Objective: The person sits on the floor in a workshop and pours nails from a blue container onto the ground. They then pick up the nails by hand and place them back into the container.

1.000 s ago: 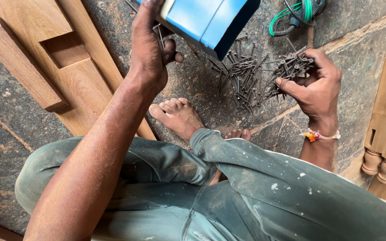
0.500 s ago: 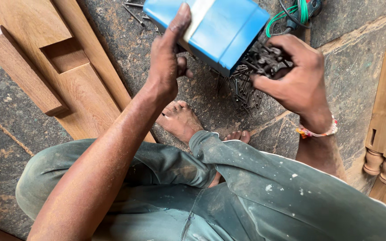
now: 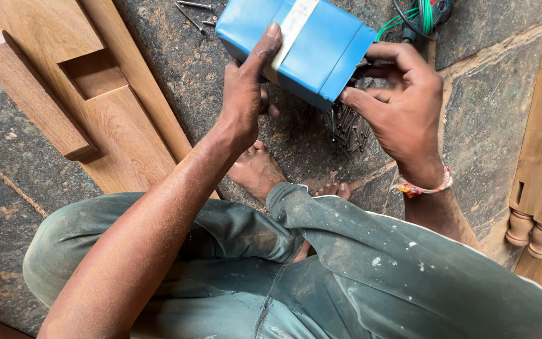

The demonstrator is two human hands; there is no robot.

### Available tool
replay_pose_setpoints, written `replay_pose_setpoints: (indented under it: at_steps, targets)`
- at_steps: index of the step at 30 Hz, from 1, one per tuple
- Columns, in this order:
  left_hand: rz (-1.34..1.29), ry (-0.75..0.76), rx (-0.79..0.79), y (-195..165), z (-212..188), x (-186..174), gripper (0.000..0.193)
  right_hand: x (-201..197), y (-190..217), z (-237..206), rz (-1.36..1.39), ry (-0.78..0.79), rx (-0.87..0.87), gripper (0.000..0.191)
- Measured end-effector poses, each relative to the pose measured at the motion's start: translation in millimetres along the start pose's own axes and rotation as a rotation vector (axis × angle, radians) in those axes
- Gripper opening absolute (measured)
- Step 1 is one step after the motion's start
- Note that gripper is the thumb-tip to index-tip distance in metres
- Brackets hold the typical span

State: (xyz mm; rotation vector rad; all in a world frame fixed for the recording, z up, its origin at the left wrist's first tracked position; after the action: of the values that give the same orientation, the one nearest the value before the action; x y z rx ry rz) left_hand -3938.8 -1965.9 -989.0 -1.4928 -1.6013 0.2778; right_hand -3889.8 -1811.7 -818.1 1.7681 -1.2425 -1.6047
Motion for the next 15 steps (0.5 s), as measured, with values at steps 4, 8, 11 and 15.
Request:
replay_pose_setpoints:
  at_steps: [4, 8, 11, 15]
  targets:
    - [-0.011, 0.023, 0.02, -3.7, -0.4, -0.9, 0.101, 3.3, 6.1, 1.2, 0.396, 0.004, 0.031, 0.036]
    - [-0.01, 0.054, -0.009, -7.8, -1.4, -0.3, 0.101, -5.3, 2.8, 1.4, 0.514, -0.045, -0.061, 0.023]
    - [-0.022, 0.066, 0.002, -15.6, -4.4, 0.4, 0.097, -20.5, -3.2, -5.0, 0.456, -0.115, -0.114, 0.015]
    - [-0.148, 0.053, -0.015, -29.1, -15.6, 1.2, 0.085, -46.5, -28.5, -16.3, 0.343, -0.248, -0.176, 0.01]
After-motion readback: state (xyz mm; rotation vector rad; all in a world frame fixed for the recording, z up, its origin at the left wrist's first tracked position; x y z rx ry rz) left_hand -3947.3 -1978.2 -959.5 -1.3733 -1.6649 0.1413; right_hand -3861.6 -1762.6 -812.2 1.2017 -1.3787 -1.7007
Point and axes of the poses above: each hand's wrist, its own z-axis towards the middle knuckle, its own x-axis out of the palm, y = z × x, the point moved 1 cm from there along z, towards the middle knuckle, and after that the axes turned 3 degrees about z, right-handed, at the moved point
